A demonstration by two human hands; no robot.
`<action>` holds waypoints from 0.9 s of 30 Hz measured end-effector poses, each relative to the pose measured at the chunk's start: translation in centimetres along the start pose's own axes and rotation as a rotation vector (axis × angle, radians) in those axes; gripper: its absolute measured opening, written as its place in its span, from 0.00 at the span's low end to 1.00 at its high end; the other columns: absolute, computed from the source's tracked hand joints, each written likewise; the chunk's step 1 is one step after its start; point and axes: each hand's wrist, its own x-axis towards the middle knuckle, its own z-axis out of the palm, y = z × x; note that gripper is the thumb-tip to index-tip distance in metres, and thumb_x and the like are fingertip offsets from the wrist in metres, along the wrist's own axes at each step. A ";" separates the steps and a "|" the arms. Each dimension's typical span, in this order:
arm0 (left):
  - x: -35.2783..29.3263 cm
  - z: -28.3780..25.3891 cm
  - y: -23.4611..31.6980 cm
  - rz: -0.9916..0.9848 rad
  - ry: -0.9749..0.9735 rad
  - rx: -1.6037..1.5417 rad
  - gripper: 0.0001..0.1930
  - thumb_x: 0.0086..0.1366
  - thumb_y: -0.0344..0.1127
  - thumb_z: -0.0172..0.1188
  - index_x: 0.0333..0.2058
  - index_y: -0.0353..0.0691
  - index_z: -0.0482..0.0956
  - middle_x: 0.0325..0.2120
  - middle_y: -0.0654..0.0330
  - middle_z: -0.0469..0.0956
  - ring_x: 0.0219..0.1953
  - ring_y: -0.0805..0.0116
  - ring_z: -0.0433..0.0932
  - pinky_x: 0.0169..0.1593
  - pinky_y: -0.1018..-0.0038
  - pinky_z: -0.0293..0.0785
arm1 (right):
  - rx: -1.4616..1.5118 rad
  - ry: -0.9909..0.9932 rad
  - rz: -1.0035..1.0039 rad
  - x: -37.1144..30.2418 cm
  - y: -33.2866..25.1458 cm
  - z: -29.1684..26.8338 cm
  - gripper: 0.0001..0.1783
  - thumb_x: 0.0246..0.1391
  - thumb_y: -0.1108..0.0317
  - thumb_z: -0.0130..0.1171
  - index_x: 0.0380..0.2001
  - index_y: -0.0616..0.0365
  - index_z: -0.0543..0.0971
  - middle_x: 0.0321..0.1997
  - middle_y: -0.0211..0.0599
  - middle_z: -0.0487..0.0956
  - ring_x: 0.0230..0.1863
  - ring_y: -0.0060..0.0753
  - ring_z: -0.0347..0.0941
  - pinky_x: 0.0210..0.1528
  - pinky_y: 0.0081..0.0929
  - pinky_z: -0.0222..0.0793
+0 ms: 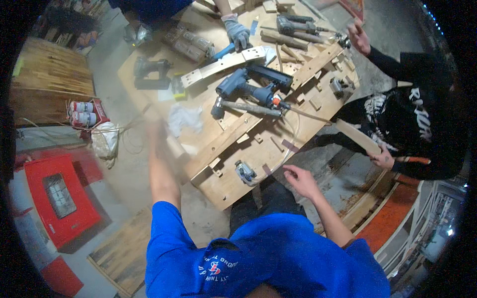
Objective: The person assembles small wooden frames by placing pieces on a workbench and securing them with a nail gun. They repeatedly pick up wood pieces, align them, and use the nail gun to fasten them together.
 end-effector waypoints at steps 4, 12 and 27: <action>0.8 1.4 -0.5 -0.049 -0.018 -0.033 0.36 0.47 0.58 0.75 0.49 0.35 0.87 0.51 0.44 0.84 0.56 0.48 0.83 0.58 0.54 0.80 | -0.035 -0.001 -0.025 -0.8 -1.1 0.8 0.23 0.67 0.59 0.59 0.61 0.56 0.79 0.52 0.52 0.85 0.53 0.49 0.84 0.56 0.40 0.78; 0.6 1.2 -1.9 0.069 -0.013 0.046 0.36 0.53 0.60 0.71 0.52 0.36 0.86 0.54 0.43 0.81 0.58 0.43 0.80 0.60 0.52 0.77 | -0.065 -0.010 -0.097 -1.4 -3.7 2.7 0.23 0.66 0.60 0.59 0.61 0.58 0.79 0.55 0.52 0.84 0.52 0.52 0.84 0.55 0.41 0.79; -23.8 1.8 -2.6 0.531 -0.285 -0.495 0.17 0.72 0.37 0.63 0.54 0.36 0.82 0.41 0.55 0.79 0.40 0.64 0.79 0.44 0.69 0.77 | 0.087 0.272 -0.587 0.2 -15.1 -5.8 0.15 0.67 0.72 0.57 0.53 0.62 0.83 0.45 0.44 0.88 0.45 0.35 0.86 0.49 0.32 0.81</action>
